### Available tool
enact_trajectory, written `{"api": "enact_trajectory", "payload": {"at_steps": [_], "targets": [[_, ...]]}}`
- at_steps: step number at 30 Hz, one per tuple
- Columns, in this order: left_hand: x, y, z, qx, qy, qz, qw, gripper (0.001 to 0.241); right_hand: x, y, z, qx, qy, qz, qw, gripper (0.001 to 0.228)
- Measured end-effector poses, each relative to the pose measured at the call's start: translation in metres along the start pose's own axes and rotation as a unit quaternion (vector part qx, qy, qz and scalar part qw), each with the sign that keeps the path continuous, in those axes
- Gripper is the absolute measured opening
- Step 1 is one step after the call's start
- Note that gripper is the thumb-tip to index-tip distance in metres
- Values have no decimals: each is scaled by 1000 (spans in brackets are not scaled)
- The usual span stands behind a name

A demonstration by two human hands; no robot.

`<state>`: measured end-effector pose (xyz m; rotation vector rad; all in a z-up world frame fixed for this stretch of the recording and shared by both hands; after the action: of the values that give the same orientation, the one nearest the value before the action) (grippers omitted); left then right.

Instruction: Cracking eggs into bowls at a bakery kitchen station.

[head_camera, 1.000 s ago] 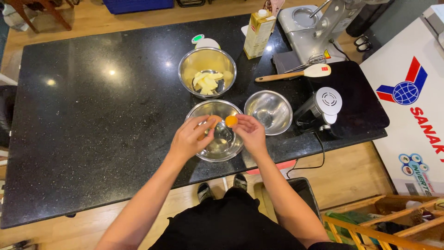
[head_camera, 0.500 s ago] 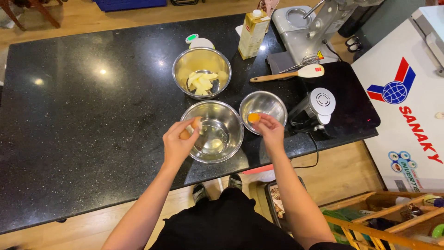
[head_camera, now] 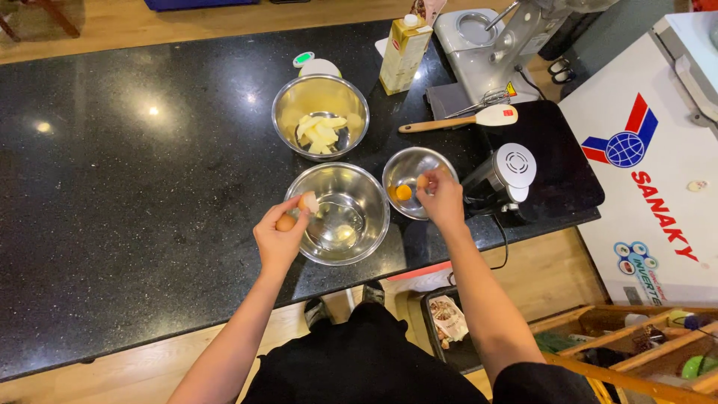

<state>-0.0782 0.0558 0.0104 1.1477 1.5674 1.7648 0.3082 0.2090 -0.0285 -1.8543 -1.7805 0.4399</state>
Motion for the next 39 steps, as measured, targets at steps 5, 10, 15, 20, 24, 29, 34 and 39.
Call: {"api": "enact_trajectory", "payload": {"at_steps": [5, 10, 15, 20, 24, 29, 34, 39], "targets": [[5, -9, 12, -25, -11, -51, 998, 30, -33, -56, 7, 282, -17, 24, 959, 45], [11, -3, 39, -43, -65, -79, 994, 35, -72, -109, 63, 434, -120, -10, 893, 58], [12, 16, 48, 83, -134, -64, 985, 29, -85, -121, 99, 458, -196, 8, 867, 72], [11, 47, 56, 66, -195, 23, 978, 29, -96, -123, 80, 505, -195, 5, 841, 64], [4, 54, 62, 43, -230, 46, 971, 34, -109, -106, 56, 529, -150, 25, 835, 58], [-5, 42, 68, 27, -250, 30, 967, 29, -135, -77, 34, 553, -98, 56, 826, 56], [-12, 23, 60, 49, -249, 23, 967, 23, -170, -33, -14, 567, -38, 103, 816, 60], [-11, 8, 32, -8, -131, -138, 982, 7, -237, 73, -54, 526, 35, 248, 813, 54]]}}
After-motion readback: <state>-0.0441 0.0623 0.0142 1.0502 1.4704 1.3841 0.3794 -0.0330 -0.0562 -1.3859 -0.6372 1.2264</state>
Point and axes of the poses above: each hand's wrist, its own x-axis towards the middle knuckle, its own z-axis out of the palm, y = z × x, the point moved 9 cm from there along x, towards the middle knuckle, and after that the axes turned 7 degrees about -x, right-handed, at the moved point
